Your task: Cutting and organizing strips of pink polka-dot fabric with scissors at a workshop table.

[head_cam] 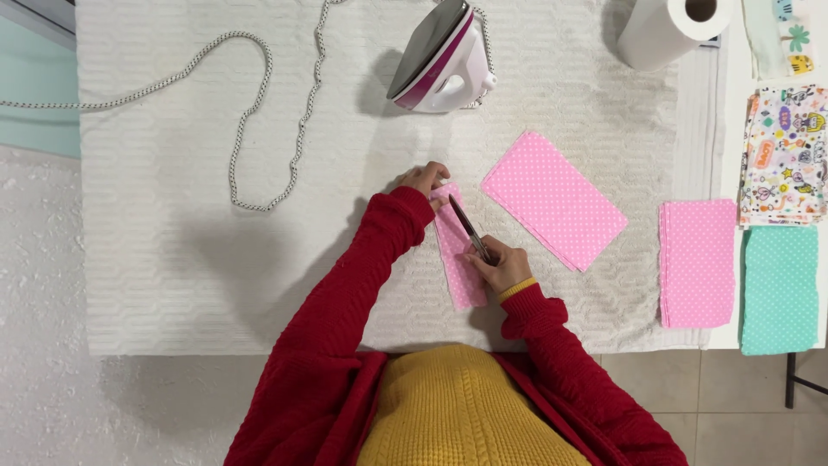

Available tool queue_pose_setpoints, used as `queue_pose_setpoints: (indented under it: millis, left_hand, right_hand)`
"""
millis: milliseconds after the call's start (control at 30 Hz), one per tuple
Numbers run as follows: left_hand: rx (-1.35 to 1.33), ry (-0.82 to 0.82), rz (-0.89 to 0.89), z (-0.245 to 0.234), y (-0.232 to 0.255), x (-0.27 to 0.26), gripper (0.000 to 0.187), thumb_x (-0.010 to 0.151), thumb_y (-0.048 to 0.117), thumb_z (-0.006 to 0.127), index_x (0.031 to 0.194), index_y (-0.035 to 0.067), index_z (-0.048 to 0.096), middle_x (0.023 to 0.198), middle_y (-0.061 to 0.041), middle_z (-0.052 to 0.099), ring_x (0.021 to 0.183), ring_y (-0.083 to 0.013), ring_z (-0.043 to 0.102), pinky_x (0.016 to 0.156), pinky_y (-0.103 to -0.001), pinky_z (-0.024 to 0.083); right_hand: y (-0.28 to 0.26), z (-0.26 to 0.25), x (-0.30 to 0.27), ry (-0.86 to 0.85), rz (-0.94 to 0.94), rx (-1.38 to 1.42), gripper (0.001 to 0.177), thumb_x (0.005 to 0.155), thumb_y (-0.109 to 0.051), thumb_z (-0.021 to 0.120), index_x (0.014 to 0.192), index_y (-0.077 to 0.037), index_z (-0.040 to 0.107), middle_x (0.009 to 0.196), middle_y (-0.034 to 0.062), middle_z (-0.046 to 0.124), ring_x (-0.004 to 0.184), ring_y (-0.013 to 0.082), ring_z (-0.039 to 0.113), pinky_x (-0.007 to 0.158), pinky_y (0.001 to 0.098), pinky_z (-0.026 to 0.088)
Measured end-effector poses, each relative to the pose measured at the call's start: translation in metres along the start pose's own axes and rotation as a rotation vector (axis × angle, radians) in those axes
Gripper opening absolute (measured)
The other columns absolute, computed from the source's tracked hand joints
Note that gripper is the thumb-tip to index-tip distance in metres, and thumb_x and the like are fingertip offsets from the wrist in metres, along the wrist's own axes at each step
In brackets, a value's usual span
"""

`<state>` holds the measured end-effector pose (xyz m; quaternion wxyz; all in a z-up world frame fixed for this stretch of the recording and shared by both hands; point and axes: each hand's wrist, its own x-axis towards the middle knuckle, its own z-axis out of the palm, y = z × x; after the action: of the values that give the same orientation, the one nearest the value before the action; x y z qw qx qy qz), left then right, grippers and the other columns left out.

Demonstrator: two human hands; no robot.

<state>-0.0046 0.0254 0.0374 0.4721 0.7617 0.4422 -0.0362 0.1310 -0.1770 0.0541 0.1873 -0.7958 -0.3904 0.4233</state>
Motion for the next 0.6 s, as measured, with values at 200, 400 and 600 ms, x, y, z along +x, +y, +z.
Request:
queue_pose_setpoints:
  millis: [200,400,600]
  left_hand:
    - [0.059,-0.037,-0.029,0.002,0.000,0.004,0.039,0.089,0.013,0.071,0.123,0.019,0.054,0.117,-0.001,0.067,0.109,-0.0194,0.066,0.096,-0.036,0.056]
    - [0.141,-0.021,-0.006,0.001,0.001,0.004,0.035,0.091,0.015,0.072,0.121,0.019,0.055,0.115,0.000,0.067,0.110,-0.0202,0.064,0.096,-0.036,0.054]
    - [0.096,0.037,0.051,0.012,-0.009,0.012,0.039,0.087,0.012,0.075,0.122,0.017,0.056,0.113,-0.002,0.068,0.111,-0.0216,0.063,0.097,-0.036,0.053]
  right_hand:
    - [-0.006,-0.001,0.001,-0.037,0.009,0.058,0.024,0.092,-0.028,0.071,0.109,-0.011,0.072,0.068,0.0064,0.075,0.047,0.0107,0.062,0.045,0.0302,0.053]
    - [-0.024,-0.006,-0.002,-0.052,0.060,0.059,0.031,0.092,-0.028,0.073,0.116,-0.008,0.069,0.068,0.0081,0.075,0.048,0.0122,0.065,0.044,0.0307,0.054]
    - [-0.018,-0.003,-0.004,-0.066,0.055,0.101,0.033,0.092,-0.027,0.072,0.119,-0.008,0.069,0.068,0.0072,0.076,0.050,0.0124,0.069,0.045,0.0289,0.057]
